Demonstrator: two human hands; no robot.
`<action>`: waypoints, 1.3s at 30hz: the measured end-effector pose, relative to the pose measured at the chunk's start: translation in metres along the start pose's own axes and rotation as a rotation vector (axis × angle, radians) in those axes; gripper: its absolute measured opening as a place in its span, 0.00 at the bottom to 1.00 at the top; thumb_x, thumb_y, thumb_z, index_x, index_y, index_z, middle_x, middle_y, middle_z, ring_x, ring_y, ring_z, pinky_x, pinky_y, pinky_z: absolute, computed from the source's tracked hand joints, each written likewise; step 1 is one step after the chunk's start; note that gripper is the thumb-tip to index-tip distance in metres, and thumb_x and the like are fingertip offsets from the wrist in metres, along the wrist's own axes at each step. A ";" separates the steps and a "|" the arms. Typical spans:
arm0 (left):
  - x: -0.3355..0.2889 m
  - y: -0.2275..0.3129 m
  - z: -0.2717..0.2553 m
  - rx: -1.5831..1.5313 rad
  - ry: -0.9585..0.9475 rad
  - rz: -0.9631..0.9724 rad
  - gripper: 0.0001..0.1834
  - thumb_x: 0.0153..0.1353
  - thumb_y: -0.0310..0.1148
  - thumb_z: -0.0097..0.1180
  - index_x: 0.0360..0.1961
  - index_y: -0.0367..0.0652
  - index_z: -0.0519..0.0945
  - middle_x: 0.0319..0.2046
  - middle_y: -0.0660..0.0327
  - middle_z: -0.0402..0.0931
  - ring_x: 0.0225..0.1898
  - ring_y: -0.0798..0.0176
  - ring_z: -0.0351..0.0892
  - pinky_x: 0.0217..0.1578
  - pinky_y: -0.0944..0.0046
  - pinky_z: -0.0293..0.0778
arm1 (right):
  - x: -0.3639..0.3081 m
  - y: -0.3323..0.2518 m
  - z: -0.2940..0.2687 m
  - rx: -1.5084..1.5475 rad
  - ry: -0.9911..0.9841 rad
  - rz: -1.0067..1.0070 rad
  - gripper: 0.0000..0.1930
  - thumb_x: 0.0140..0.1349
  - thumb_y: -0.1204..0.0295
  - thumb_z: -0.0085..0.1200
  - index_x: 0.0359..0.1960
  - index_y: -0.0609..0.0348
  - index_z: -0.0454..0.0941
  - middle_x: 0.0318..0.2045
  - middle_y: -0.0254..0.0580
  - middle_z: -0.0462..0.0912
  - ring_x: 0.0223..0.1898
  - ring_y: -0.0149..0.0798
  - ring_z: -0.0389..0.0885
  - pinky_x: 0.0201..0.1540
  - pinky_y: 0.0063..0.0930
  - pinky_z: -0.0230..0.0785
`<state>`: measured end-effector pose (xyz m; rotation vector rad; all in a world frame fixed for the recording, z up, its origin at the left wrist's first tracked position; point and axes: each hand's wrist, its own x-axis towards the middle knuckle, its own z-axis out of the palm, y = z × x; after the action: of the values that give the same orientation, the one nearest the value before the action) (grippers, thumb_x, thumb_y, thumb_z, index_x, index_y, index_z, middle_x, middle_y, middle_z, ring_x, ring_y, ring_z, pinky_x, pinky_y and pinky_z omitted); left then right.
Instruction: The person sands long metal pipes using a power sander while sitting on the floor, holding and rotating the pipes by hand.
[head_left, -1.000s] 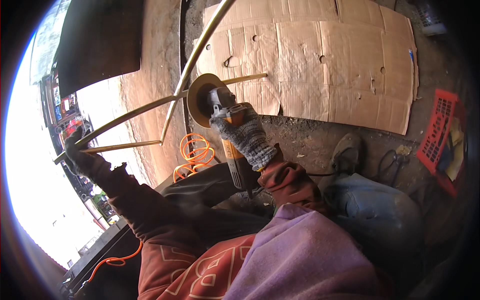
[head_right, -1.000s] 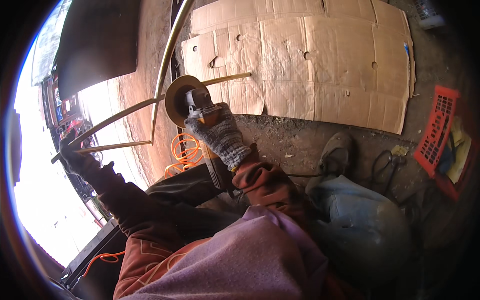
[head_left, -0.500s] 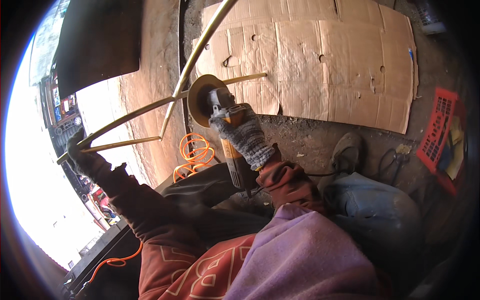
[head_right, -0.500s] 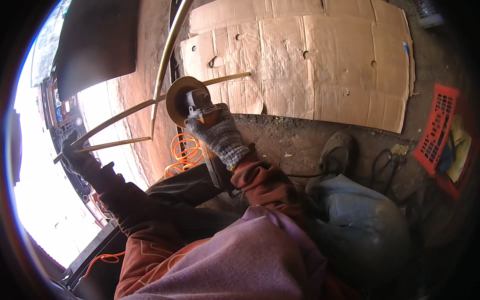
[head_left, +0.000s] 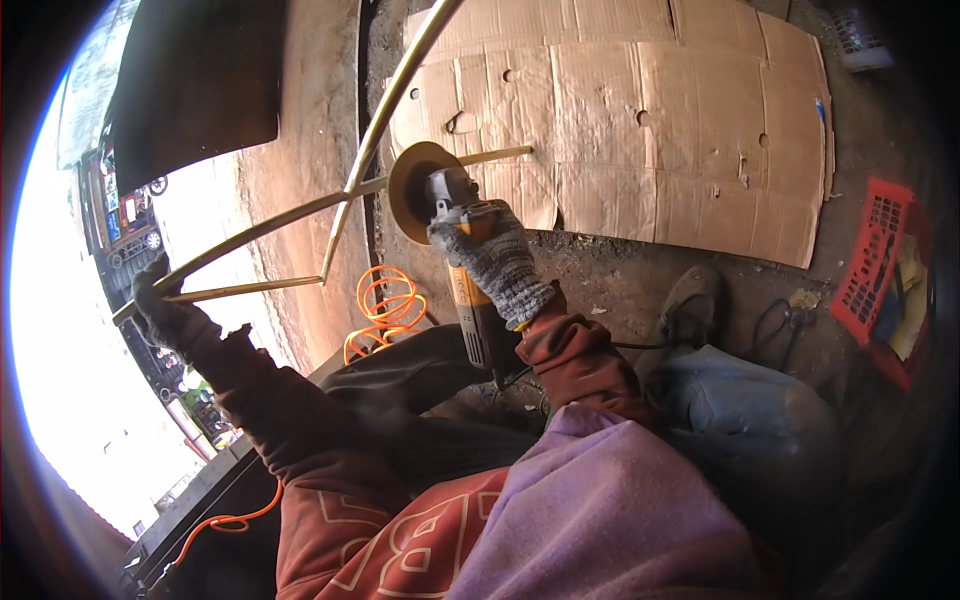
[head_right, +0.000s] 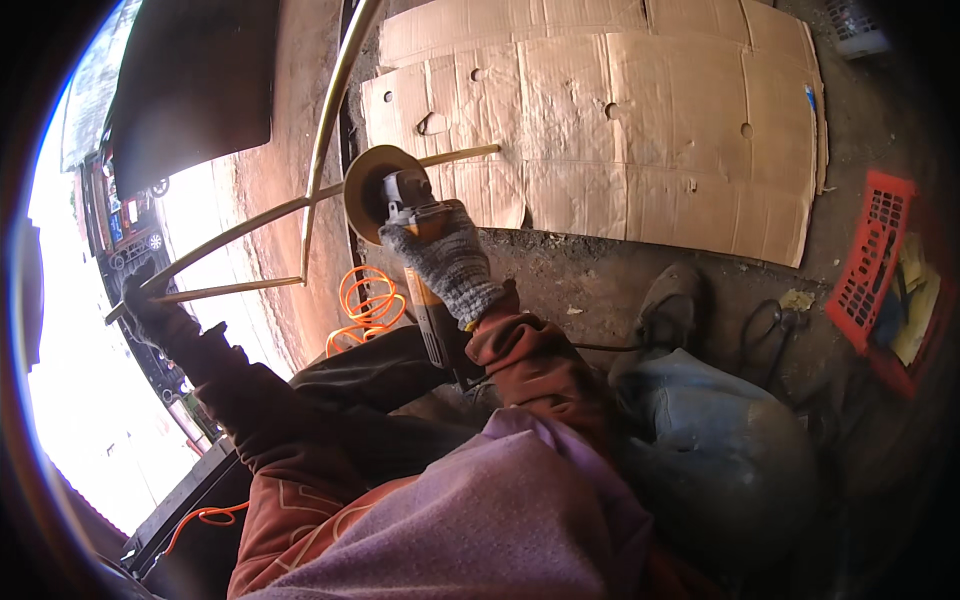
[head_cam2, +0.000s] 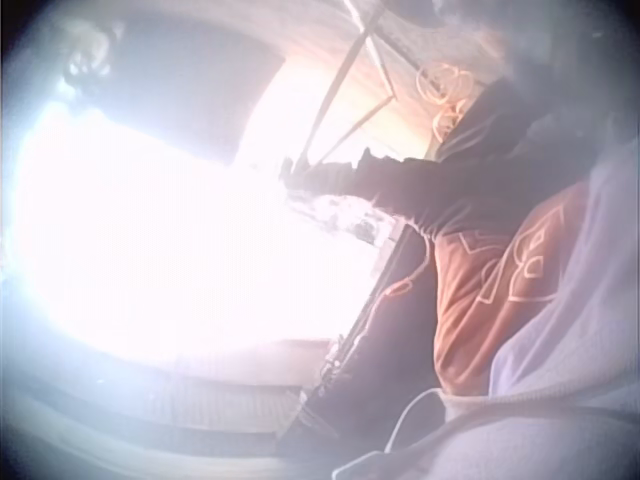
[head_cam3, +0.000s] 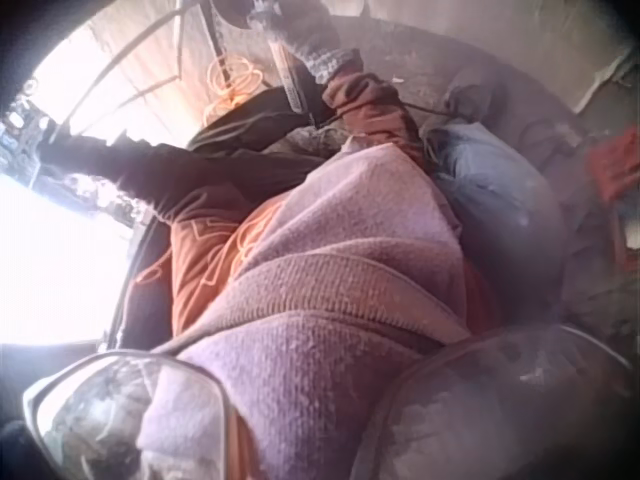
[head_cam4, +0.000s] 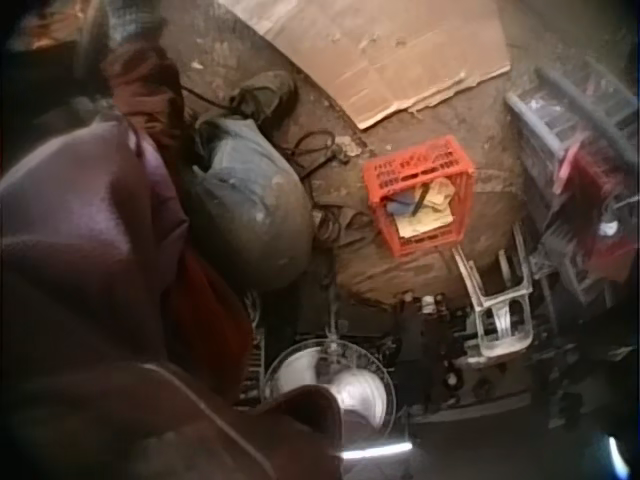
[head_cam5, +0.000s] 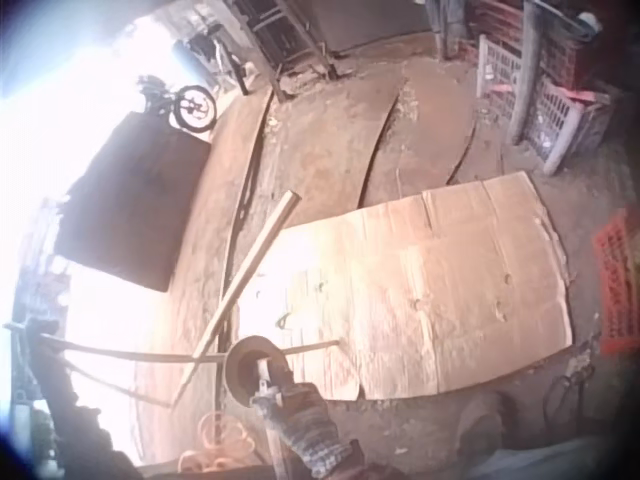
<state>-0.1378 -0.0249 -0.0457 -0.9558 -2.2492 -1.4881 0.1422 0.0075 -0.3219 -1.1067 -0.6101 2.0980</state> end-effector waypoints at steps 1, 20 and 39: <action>0.004 -0.005 -0.007 -0.033 -0.004 -0.032 0.17 0.57 0.39 0.55 0.32 0.31 0.80 0.35 0.47 0.81 0.40 0.50 0.82 0.39 0.56 0.82 | 0.004 0.004 -0.010 0.070 0.057 0.030 0.18 0.46 0.69 0.74 0.35 0.57 0.77 0.27 0.34 0.82 0.27 0.27 0.80 0.31 0.25 0.74; -0.014 0.014 0.012 -0.018 0.030 0.041 0.13 0.58 0.35 0.56 0.31 0.32 0.80 0.28 0.51 0.83 0.29 0.59 0.83 0.25 0.66 0.83 | 0.004 0.011 -0.041 -0.199 0.140 0.080 0.29 0.46 0.63 0.75 0.43 0.64 0.70 0.35 0.43 0.82 0.34 0.33 0.82 0.38 0.29 0.77; 0.007 -0.004 -0.001 0.082 -0.074 0.225 0.13 0.55 0.34 0.54 0.28 0.33 0.83 0.29 0.52 0.83 0.36 0.56 0.83 0.37 0.52 0.83 | -0.019 -0.028 -0.005 -0.367 0.035 0.025 0.29 0.44 0.63 0.76 0.44 0.59 0.71 0.36 0.39 0.83 0.35 0.31 0.81 0.41 0.29 0.75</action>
<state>-0.1454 -0.0243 -0.0442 -1.2110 -2.1507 -1.2745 0.1641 0.0119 -0.2957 -1.3524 -0.9972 2.0308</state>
